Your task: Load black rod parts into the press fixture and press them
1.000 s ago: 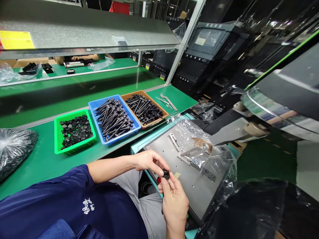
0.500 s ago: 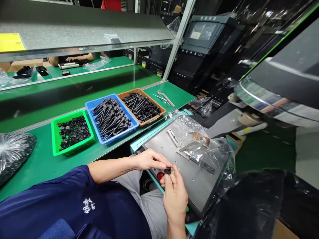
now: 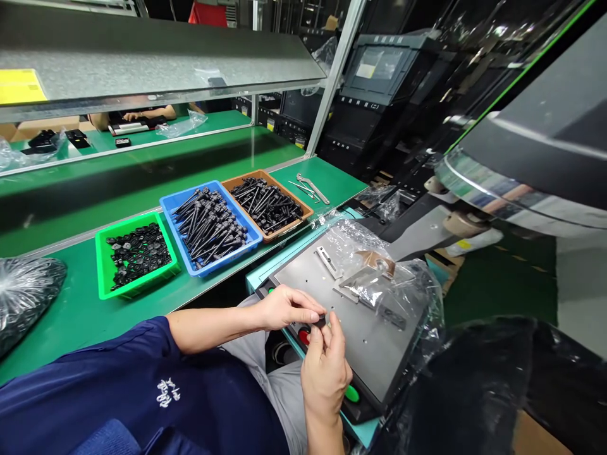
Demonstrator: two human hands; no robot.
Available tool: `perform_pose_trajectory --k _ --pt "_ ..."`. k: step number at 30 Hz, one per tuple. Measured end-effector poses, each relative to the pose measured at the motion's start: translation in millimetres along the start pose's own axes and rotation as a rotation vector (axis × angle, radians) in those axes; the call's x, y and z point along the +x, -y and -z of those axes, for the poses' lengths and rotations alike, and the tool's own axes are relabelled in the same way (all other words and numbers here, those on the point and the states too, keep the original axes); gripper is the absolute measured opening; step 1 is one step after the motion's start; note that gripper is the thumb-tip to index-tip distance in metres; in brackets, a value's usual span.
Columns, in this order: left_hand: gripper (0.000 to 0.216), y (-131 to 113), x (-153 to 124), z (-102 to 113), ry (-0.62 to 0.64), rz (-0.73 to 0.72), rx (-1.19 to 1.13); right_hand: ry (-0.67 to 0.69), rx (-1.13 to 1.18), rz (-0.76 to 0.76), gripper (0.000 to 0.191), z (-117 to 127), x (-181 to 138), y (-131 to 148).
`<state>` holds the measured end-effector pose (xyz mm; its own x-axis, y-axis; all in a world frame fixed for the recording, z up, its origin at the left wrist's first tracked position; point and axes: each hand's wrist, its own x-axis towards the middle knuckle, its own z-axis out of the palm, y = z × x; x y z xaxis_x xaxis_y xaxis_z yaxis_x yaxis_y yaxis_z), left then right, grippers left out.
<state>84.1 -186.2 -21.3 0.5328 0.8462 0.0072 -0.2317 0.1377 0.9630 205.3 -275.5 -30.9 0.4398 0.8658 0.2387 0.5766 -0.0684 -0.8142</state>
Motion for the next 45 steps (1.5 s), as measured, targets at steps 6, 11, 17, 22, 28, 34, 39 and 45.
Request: perform_pose_trajectory --k 6,11,17,22,28,34,39,45 --pt "0.044 3 -1 -6 -0.038 -0.073 0.003 -0.092 0.033 -0.040 0.062 -5 -1 -2" --pt "0.048 2 2 -2 0.032 -0.038 0.012 0.177 0.524 -0.259 0.076 3 7 0" --pt "0.050 -4 3 3 0.106 -0.078 0.144 0.164 0.400 -0.220 0.070 9 8 -13" --pt "0.042 -2 -4 1 0.086 -0.154 0.241 0.106 0.195 -0.131 0.065 8 6 -23" --pt "0.041 6 -12 -4 0.085 -0.179 0.204 0.153 0.384 -0.242 0.071 3 10 -23" --pt "0.049 8 -16 -12 0.144 -0.242 0.329 0.110 0.687 -0.351 0.070 -4 12 -37" --pt "0.062 24 3 -9 -0.018 -0.123 0.297 0.079 0.850 -0.359 0.058 12 8 -39" --pt "0.050 32 68 -2 -0.168 0.418 -0.311 -0.019 0.841 -0.398 0.048 17 19 -48"
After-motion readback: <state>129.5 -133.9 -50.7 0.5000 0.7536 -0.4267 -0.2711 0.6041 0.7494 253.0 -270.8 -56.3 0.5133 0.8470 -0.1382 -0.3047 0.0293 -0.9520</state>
